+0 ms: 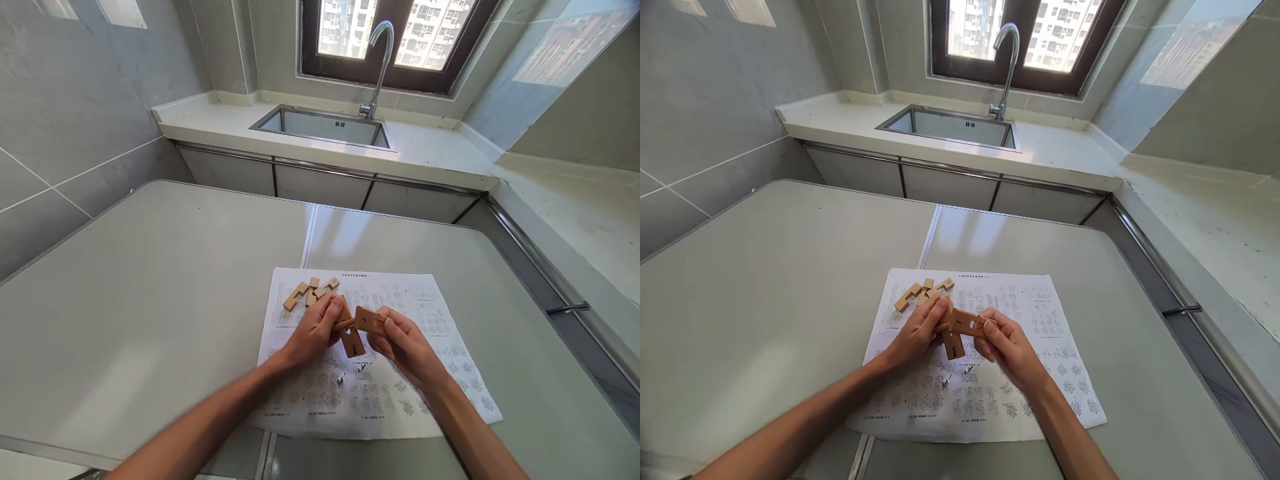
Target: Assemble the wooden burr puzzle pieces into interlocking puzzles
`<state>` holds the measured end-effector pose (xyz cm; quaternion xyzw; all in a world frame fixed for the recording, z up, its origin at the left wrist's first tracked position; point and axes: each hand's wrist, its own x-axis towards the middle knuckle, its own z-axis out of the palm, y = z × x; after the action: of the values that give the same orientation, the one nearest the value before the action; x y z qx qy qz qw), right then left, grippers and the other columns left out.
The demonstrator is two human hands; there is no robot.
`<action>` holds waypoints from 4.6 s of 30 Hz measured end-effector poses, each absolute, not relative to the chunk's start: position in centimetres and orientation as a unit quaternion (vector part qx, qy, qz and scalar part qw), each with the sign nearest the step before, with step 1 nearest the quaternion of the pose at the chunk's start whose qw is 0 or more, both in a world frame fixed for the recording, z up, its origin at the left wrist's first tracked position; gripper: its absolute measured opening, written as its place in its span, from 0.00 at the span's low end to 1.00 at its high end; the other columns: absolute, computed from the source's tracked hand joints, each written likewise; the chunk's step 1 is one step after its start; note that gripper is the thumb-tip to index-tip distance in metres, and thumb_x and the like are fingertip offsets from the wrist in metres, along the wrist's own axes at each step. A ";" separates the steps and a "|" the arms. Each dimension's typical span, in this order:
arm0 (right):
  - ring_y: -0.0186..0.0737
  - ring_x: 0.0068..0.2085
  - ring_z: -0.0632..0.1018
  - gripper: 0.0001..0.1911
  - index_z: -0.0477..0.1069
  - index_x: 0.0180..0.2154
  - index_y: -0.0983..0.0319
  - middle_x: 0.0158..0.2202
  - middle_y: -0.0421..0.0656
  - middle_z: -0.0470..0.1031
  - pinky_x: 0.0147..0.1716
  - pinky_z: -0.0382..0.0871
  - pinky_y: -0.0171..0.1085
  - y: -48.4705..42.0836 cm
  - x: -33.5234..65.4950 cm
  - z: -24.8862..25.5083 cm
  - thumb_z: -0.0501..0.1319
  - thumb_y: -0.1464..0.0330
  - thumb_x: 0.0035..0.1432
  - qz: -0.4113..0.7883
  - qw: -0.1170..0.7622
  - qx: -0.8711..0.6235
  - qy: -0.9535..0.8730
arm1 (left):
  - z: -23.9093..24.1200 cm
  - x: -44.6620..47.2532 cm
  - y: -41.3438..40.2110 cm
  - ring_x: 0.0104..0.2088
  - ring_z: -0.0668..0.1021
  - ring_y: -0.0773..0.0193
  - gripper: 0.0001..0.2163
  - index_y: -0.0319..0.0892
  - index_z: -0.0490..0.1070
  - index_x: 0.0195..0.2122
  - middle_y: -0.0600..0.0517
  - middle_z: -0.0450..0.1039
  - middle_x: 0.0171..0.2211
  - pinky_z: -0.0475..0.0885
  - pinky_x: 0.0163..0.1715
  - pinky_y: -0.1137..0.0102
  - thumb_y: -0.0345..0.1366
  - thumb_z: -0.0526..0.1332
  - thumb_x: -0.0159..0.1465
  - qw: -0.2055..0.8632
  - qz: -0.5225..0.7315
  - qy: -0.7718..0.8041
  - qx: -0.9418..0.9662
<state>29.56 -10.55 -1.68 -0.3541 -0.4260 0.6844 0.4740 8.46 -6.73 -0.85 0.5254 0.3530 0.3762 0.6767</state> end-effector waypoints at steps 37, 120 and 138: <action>0.30 0.19 0.70 0.20 0.71 0.47 0.60 0.23 0.34 0.71 0.21 0.64 0.30 -10.5 28.2 -2.8 0.73 0.55 0.63 0.774 0.447 -0.340 -0.293 | -0.6 8.4 -7.5 0.17 0.66 0.68 0.31 0.40 0.68 0.62 0.57 0.68 0.22 0.62 0.18 0.73 0.61 0.47 0.74 0.646 0.365 0.357 0.567; 0.25 0.21 0.66 0.13 0.65 0.46 0.57 0.27 0.30 0.64 0.21 0.68 0.25 -8.1 34.2 -2.6 0.60 0.81 0.70 0.668 0.703 -0.239 -0.050 | -1.3 8.9 -7.5 0.37 0.79 0.62 0.12 0.43 0.70 0.53 0.47 0.75 0.44 0.76 0.32 0.68 0.42 0.59 0.73 0.470 0.352 0.396 0.706; 0.24 0.22 0.58 0.15 0.67 0.37 0.59 0.27 0.31 0.57 0.21 0.64 0.25 -8.3 31.7 -2.0 0.74 0.72 0.59 0.707 0.622 -0.314 -0.123 | -1.5 8.9 -7.1 0.31 0.78 0.66 0.07 0.42 0.73 0.49 0.47 0.78 0.46 0.74 0.30 0.69 0.36 0.59 0.72 0.432 0.350 0.368 0.745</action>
<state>31.68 -8.31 -1.97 -0.3137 -0.1233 0.7066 0.6222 8.92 -7.11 -1.46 0.7452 0.3681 0.3500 0.4321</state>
